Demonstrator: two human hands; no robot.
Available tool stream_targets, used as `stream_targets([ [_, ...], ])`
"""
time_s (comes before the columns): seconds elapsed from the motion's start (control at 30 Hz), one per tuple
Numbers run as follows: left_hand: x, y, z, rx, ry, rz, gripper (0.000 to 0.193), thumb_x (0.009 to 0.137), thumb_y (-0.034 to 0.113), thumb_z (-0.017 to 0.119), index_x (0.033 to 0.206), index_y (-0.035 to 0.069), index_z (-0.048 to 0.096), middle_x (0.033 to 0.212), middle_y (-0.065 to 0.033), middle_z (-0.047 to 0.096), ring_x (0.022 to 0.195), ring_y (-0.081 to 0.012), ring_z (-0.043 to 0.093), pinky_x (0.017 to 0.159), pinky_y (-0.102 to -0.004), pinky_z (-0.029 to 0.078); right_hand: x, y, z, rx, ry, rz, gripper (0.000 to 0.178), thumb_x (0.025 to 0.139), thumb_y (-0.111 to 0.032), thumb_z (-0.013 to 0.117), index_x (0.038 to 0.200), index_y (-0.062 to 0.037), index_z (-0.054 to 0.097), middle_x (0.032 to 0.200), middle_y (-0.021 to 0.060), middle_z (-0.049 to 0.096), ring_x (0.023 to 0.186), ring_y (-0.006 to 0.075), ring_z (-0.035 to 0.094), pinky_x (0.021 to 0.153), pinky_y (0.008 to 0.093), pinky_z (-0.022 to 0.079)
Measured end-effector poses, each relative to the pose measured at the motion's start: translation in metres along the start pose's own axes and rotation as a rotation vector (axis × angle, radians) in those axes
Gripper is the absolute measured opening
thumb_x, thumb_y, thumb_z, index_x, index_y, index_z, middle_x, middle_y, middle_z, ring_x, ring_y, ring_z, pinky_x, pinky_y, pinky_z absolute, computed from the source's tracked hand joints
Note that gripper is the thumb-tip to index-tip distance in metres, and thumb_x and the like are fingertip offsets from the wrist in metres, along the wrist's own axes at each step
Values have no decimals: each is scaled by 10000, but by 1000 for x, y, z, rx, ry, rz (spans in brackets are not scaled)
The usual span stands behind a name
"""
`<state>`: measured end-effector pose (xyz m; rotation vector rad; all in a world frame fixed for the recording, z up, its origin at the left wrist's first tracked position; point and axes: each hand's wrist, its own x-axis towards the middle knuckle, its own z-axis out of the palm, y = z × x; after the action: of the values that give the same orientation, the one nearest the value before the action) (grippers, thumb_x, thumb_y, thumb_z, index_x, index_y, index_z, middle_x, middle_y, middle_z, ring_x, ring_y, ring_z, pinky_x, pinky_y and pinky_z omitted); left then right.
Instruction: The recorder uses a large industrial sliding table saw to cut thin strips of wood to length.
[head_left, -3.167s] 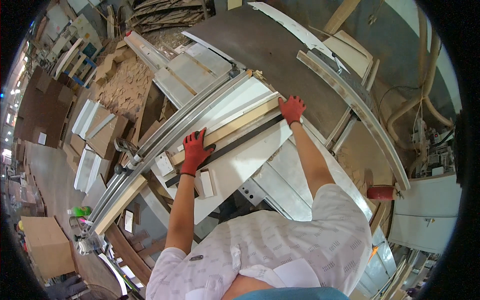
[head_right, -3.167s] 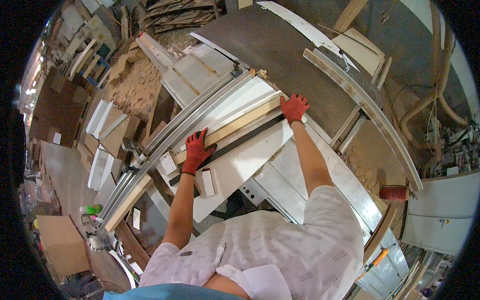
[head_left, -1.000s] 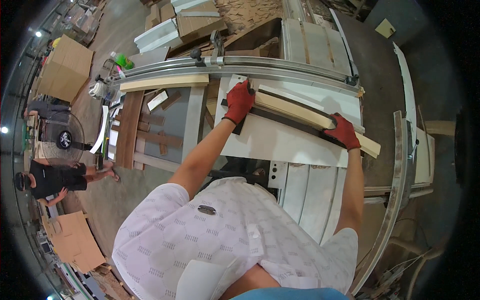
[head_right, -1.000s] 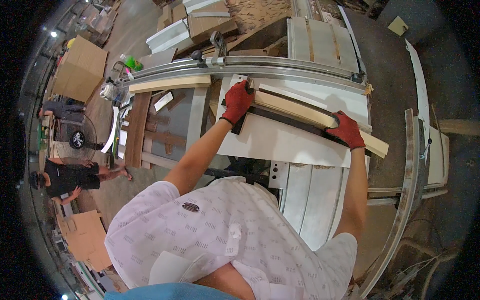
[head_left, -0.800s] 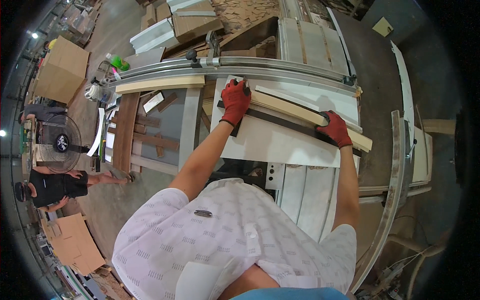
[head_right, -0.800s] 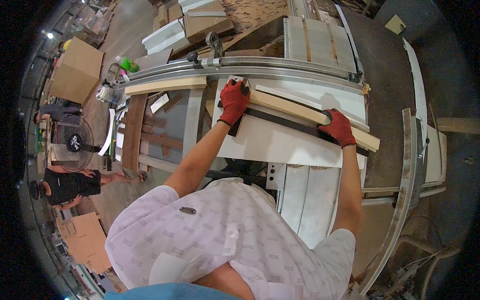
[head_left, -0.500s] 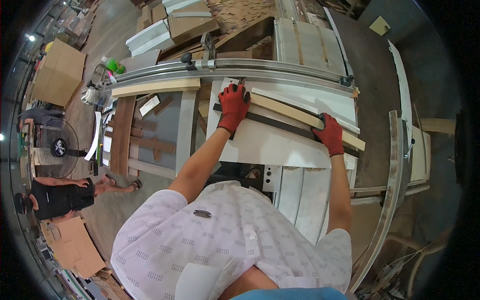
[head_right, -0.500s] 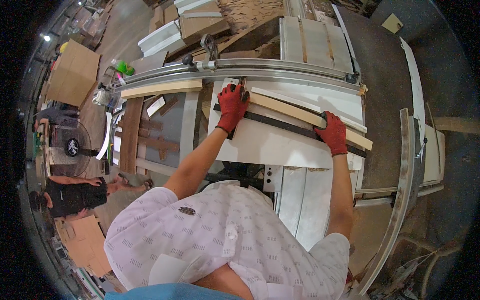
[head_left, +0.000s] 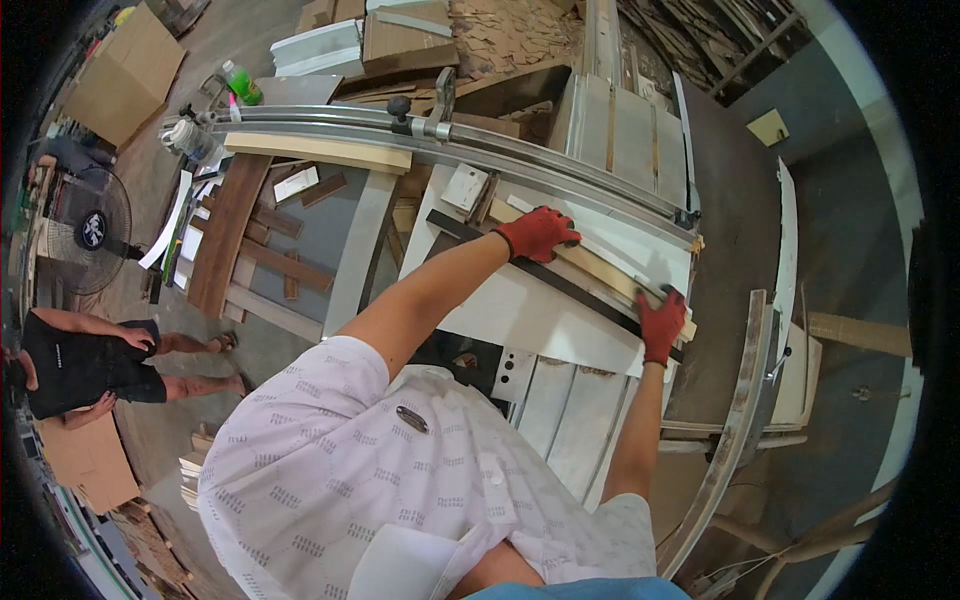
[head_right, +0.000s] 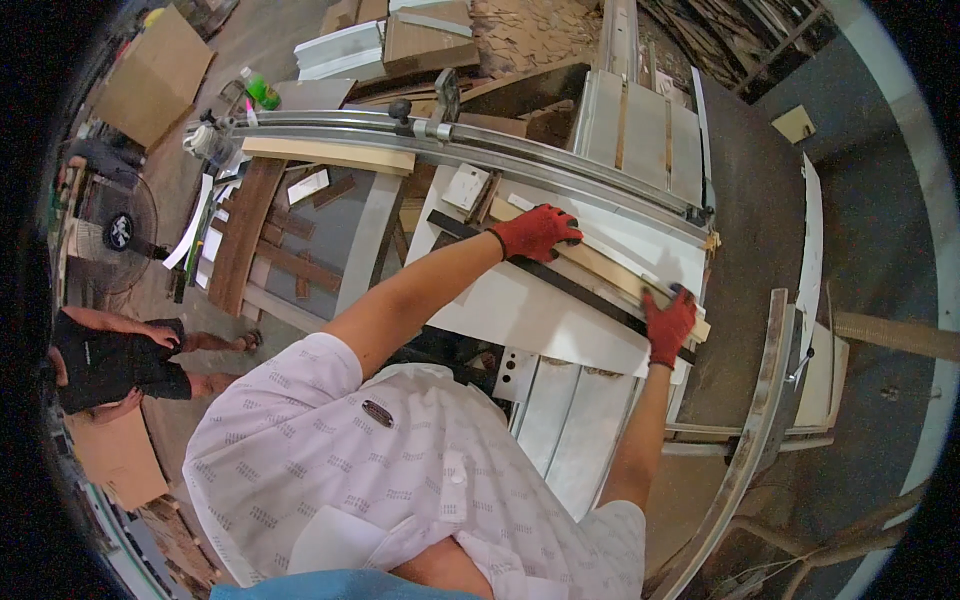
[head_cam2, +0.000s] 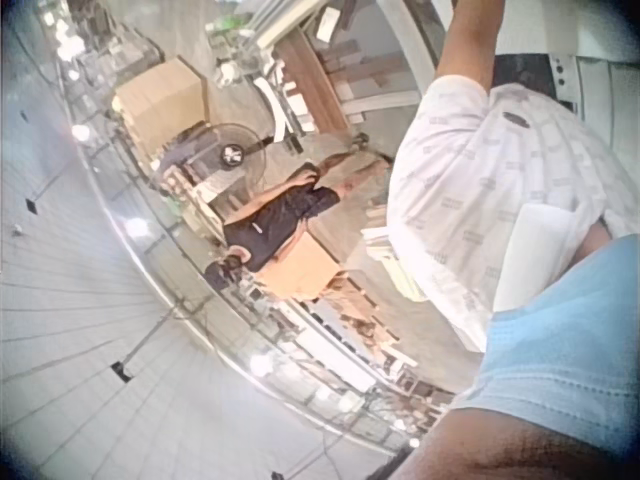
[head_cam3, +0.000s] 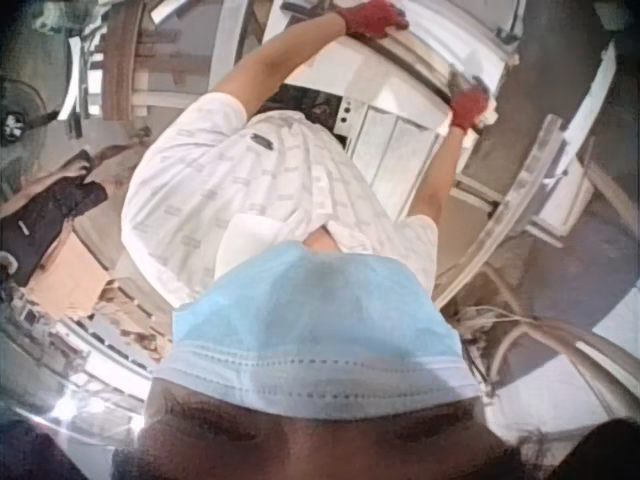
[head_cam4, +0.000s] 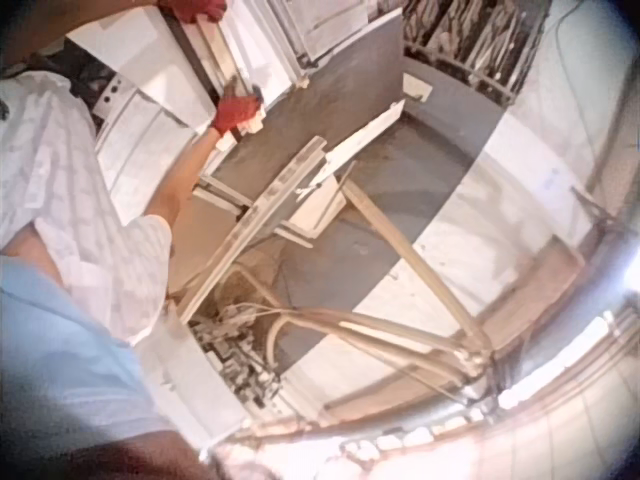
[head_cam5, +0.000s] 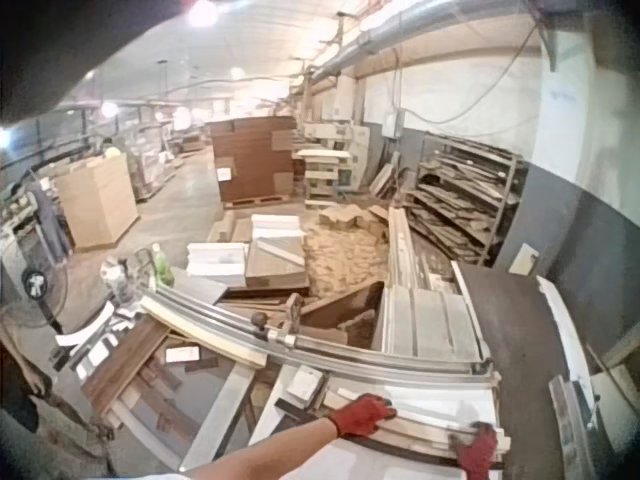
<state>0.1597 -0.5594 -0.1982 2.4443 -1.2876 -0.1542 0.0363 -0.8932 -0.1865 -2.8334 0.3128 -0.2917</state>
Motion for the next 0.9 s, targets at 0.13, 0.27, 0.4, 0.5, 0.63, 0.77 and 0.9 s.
stream_targets([
  [0.13, -6, -8, 4, 16, 19, -25, 655, 617, 225, 796, 1227, 151, 569, 1203, -133, 547, 1114, -324, 554, 945, -448, 433, 2, 56, -14, -462, 139, 558, 810, 752, -672, 644, 1228, -19, 589, 1234, 247, 582, 1149, 410, 548, 916, 504, 462],
  [0.27, 4, 2, 3, 16, 63, 33, 670, 618, 236, 798, 1240, 155, 563, 1226, -139, 538, 1125, -323, 549, 942, -453, 435, 7, 194, -9, -59, -70, 669, 656, 772, -541, 706, 1124, 10, 659, 1057, 210, 670, 921, 337, 638, 793, 472, 498],
  [0.4, -9, -2, -4, 92, 19, 5, 693, 625, 253, 795, 1265, 163, 545, 1226, -139, 537, 1106, -316, 554, 894, -454, 447, 21, 185, 31, 407, 76, 626, 536, 779, -408, 747, 1087, 25, 680, 922, 129, 683, 758, 216, 599, 686, 403, 484],
  [0.5, -9, 3, -5, 212, 17, 14, 688, 635, 254, 784, 1272, 164, 539, 1177, -129, 550, 1037, -302, 577, 824, -437, 464, 21, 170, 23, 268, -114, 730, 522, 797, -411, 731, 1084, 22, 680, 923, 113, 680, 732, 209, 590, 664, 407, 474],
  [0.63, -3, 0, -6, 252, -34, 53, 668, 653, 251, 760, 1275, 163, 533, 1099, -119, 563, 930, -283, 601, 743, -415, 476, 8, 182, 24, 416, -58, 613, 506, 824, -410, 710, 1088, 20, 672, 963, 99, 668, 777, 194, 580, 686, 393, 460],
  [0.77, -1, -2, 0, 266, -33, 65, 662, 662, 249, 753, 1279, 158, 529, 1103, -126, 565, 932, -290, 607, 755, -423, 479, 2, 163, 12, 741, -44, 688, 525, 856, -452, 674, 1106, 10, 671, 998, 93, 657, 840, 189, 566, 737, 380, 456],
  [0.9, 2, -1, 4, 264, -52, 37, 676, 669, 251, 754, 1298, 159, 526, 1150, -132, 553, 1000, -298, 591, 805, -434, 474, 3, 164, 5, 600, -53, 674, 632, 836, -518, 668, 1091, 60, 661, 1044, 171, 670, 936, 258, 602, 826, 401, 458],
])
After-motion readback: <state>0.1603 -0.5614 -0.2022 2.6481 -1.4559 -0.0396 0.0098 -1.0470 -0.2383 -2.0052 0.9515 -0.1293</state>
